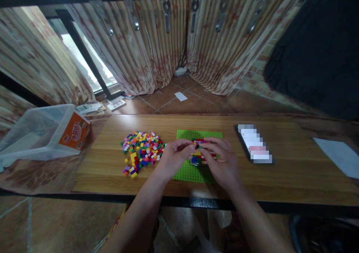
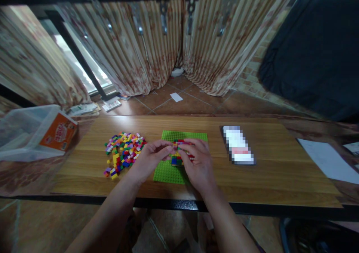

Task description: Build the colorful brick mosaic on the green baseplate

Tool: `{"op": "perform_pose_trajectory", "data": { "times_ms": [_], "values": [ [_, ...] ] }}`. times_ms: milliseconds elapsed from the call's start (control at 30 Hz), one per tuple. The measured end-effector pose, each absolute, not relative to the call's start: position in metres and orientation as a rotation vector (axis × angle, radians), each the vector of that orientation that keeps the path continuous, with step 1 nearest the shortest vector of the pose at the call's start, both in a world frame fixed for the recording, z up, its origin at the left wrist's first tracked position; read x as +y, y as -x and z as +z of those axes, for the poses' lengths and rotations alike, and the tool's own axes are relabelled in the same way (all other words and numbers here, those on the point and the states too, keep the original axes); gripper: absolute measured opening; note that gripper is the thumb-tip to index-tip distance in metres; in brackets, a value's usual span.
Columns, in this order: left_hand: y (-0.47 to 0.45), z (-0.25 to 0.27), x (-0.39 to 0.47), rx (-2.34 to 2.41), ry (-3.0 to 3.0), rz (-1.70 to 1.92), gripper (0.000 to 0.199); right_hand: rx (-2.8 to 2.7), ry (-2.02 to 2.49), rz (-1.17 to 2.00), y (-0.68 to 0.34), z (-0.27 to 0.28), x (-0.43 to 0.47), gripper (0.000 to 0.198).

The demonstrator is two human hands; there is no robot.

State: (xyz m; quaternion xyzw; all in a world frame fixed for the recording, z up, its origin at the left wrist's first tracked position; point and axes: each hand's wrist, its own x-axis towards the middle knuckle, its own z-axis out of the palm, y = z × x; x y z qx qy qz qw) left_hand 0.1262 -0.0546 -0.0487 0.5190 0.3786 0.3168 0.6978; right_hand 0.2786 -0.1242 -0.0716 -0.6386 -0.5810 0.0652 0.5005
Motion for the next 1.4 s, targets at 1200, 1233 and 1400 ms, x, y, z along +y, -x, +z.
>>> {"op": "perform_pose_trajectory", "data": {
  "times_ms": [1200, 1233, 1400],
  "values": [
    [-0.129, -0.057, -0.054, 1.084, -1.839, 0.561, 0.019, -0.736, 1.582, 0.757, -0.292, -0.088, -0.113, 0.033],
    [-0.129, -0.057, -0.054, 1.091, -1.844, 0.56, 0.018, -0.73, 1.581, 0.761, -0.291, -0.087, -0.113, 0.033],
    [-0.13, -0.063, -0.055, 1.108, -1.849, 0.575, 0.016, -0.732, 1.565, 0.772, -0.29, -0.086, -0.112, 0.034]
  ]
}}
